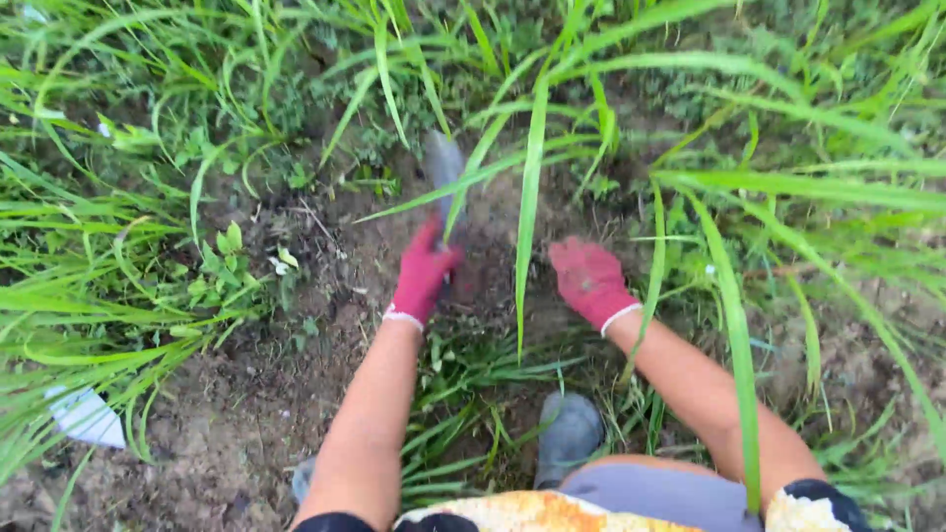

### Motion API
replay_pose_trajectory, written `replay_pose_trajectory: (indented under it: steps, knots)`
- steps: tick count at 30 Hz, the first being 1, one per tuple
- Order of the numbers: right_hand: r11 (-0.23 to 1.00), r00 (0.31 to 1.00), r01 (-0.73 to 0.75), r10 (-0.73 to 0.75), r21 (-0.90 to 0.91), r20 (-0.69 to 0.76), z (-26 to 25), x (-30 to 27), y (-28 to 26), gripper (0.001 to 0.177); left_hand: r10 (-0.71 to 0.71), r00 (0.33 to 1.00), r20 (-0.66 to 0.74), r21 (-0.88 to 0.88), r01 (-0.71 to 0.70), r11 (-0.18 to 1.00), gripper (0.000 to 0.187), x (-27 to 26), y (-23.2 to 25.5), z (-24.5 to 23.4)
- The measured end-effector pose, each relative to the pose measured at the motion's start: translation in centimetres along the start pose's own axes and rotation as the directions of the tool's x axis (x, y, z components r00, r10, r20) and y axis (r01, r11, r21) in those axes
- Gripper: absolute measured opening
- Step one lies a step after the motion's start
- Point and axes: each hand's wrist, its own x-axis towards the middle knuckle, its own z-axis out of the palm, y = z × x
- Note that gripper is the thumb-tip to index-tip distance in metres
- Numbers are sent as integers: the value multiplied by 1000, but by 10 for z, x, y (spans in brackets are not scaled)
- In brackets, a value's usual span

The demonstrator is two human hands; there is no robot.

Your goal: Using a hand sickle to remove weeds from around plants in a garden.

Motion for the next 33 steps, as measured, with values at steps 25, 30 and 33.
replay_pose_trajectory:
  steps: [25,30,33]
  knots:
    - [990,984,86,-102,112,149,2,-75,37,15,418,902,-107,460,-328,825,44,24,-76,33]
    - [995,911,81,-96,53,402,15,-92,28,20,109,946,304,570,-273,775,69,-22,-30,-9]
    - [990,874,130,-138,49,466,23,-110,15,23,353,917,-185,-61,-370,927,75,-21,-64,-9]
